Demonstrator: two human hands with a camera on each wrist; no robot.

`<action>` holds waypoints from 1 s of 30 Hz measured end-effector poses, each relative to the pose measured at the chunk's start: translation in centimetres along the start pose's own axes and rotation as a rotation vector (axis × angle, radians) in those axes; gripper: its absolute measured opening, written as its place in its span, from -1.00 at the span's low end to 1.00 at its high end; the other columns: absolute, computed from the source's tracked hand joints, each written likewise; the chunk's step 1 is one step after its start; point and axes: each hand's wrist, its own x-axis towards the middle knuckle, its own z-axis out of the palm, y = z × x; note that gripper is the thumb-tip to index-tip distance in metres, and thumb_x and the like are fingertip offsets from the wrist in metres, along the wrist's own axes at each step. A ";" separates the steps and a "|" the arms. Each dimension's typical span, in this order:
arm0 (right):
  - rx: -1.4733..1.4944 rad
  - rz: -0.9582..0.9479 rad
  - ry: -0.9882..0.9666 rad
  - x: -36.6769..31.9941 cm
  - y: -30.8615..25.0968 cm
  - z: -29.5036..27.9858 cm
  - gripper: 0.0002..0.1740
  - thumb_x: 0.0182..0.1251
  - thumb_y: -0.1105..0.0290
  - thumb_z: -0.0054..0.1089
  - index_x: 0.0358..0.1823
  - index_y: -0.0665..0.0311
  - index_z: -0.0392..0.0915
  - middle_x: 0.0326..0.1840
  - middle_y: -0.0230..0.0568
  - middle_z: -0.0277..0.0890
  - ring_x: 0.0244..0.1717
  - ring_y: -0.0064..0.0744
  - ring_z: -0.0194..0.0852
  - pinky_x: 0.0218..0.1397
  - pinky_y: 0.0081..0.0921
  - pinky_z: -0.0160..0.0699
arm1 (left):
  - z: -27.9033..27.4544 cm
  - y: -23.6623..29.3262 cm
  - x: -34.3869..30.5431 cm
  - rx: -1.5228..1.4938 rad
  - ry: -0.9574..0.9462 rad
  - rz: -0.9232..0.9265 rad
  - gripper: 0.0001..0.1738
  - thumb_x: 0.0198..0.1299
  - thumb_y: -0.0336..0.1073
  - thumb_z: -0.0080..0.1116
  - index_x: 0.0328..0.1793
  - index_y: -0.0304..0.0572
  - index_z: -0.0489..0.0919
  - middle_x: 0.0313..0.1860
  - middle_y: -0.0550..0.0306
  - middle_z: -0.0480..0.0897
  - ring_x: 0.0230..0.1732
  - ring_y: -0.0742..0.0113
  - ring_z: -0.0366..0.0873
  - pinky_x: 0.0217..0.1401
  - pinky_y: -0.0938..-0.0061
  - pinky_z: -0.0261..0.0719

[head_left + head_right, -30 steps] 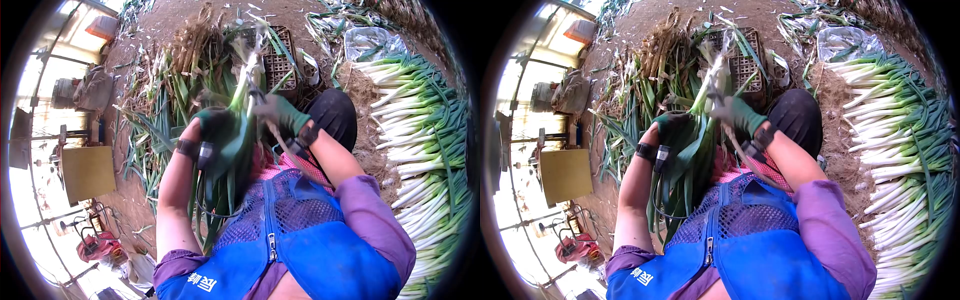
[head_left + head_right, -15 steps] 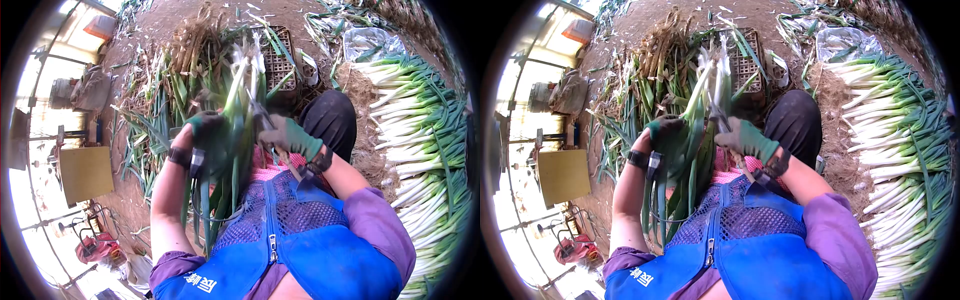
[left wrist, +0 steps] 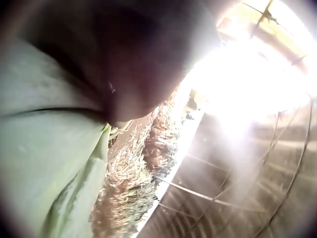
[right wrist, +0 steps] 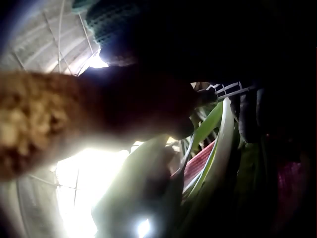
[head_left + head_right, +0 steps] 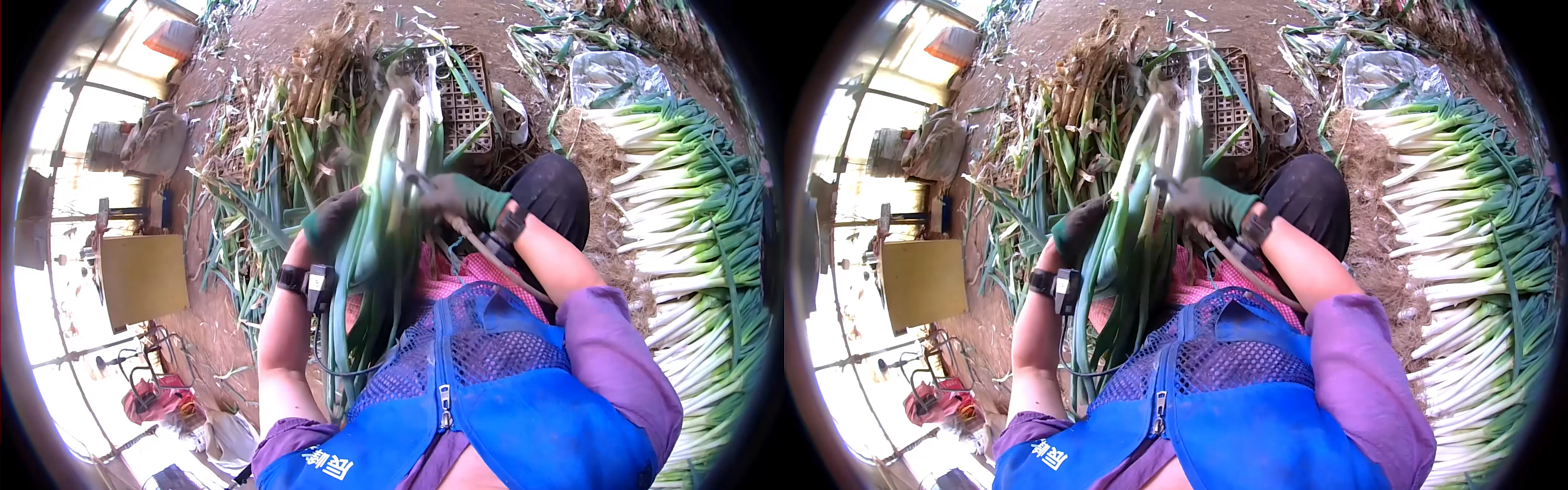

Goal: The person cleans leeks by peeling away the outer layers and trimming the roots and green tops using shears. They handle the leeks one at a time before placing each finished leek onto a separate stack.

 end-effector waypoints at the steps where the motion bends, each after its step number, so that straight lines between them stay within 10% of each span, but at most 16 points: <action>1: 0.218 0.039 -0.036 -1.5 0.1 0.9 -0.53 0.19 0.15 0.33 -0.05 0.42 0.55 -0.38 -0.25 0.60 -0.41 -0.46 0.58 -0.34 -0.57 0.58 | -2.3 -0.3 1.0 0.237 -0.007 -0.017 -0.59 0.42 -0.05 0.15 0.16 -0.21 0.64 -0.29 0.37 0.63 -0.33 0.59 0.54 -0.25 0.63 0.55; 6: 0.482 0.116 0.396 -4.8 0.3 -0.4 -0.59 0.22 0.16 0.34 -0.14 0.37 0.48 -0.38 -0.22 0.55 -0.51 -0.50 0.56 -0.50 -0.57 0.56 | -4.0 0.9 2.5 0.845 0.043 -0.070 -0.57 0.35 0.06 0.23 -0.06 -0.18 0.72 -0.44 0.33 0.62 -0.46 0.56 0.50 -0.41 0.60 0.41; 12: 0.344 0.043 0.325 -4.9 0.3 0.0 -0.65 0.23 0.21 0.28 -0.16 0.33 0.45 -0.39 -0.34 0.49 -0.45 -0.54 0.55 -0.41 -0.57 0.56 | -14.5 5.4 8.5 0.791 0.437 0.319 -0.69 0.33 -0.09 0.24 -0.04 -0.18 0.67 -0.40 0.34 0.58 -0.46 0.56 0.44 -0.41 0.59 0.39; 13: 0.339 -0.140 0.291 -5.1 -0.1 1.0 -0.61 0.24 0.25 0.28 -0.03 0.34 0.46 -0.34 -0.38 0.50 -0.39 -0.63 0.51 -0.31 -0.62 0.56 | -18.2 5.1 9.3 0.733 0.555 0.324 -0.49 0.22 -0.03 0.23 0.20 -0.18 0.65 -0.02 0.01 0.75 -0.05 0.32 0.67 0.06 0.42 0.59; 18: 0.062 -0.382 -0.194 -6.9 -9.3 4.7 -0.28 0.14 0.14 0.35 0.33 0.24 0.40 -0.24 -0.19 0.54 -0.23 -0.44 0.54 -0.07 -0.38 0.58 | -28.6 1.7 12.4 0.927 0.933 0.053 -0.53 0.09 -0.17 0.17 0.14 -0.09 0.69 0.01 -0.13 0.73 0.08 0.05 0.69 0.20 0.31 0.58; 21: 0.097 -0.200 -0.040 -3.5 -9.6 3.3 -0.38 0.19 0.22 0.33 0.28 0.27 0.45 -0.23 -0.33 0.56 -0.21 -0.55 0.51 -0.05 -0.49 0.57 | -29.3 0.1 13.2 0.940 1.040 0.195 -0.57 0.07 -0.17 0.28 0.08 -0.15 0.71 -0.12 0.05 0.78 -0.12 0.29 0.70 0.02 0.39 0.62; 26: 0.079 -0.225 0.084 -2.0 -9.2 2.5 -0.50 0.17 0.21 0.33 0.08 0.32 0.49 -0.39 -0.29 0.48 -0.38 -0.50 0.45 -0.23 -0.46 0.52 | -25.6 4.4 11.7 0.969 1.210 0.576 -0.48 0.13 -0.05 0.27 0.09 -0.30 0.65 -0.10 -0.21 0.73 -0.06 -0.01 0.70 0.06 0.23 0.60; 30: 0.361 -0.016 0.158 -0.8 -4.9 1.9 -0.55 0.21 0.27 0.32 0.08 0.33 0.50 -0.38 -0.35 0.48 -0.45 -0.54 0.42 -0.32 -0.50 0.47 | -25.8 9.0 12.7 1.263 1.289 0.133 -0.12 0.01 0.17 0.31 0.35 -0.29 0.45 0.27 -0.40 0.52 0.25 -0.26 0.52 0.32 0.08 0.46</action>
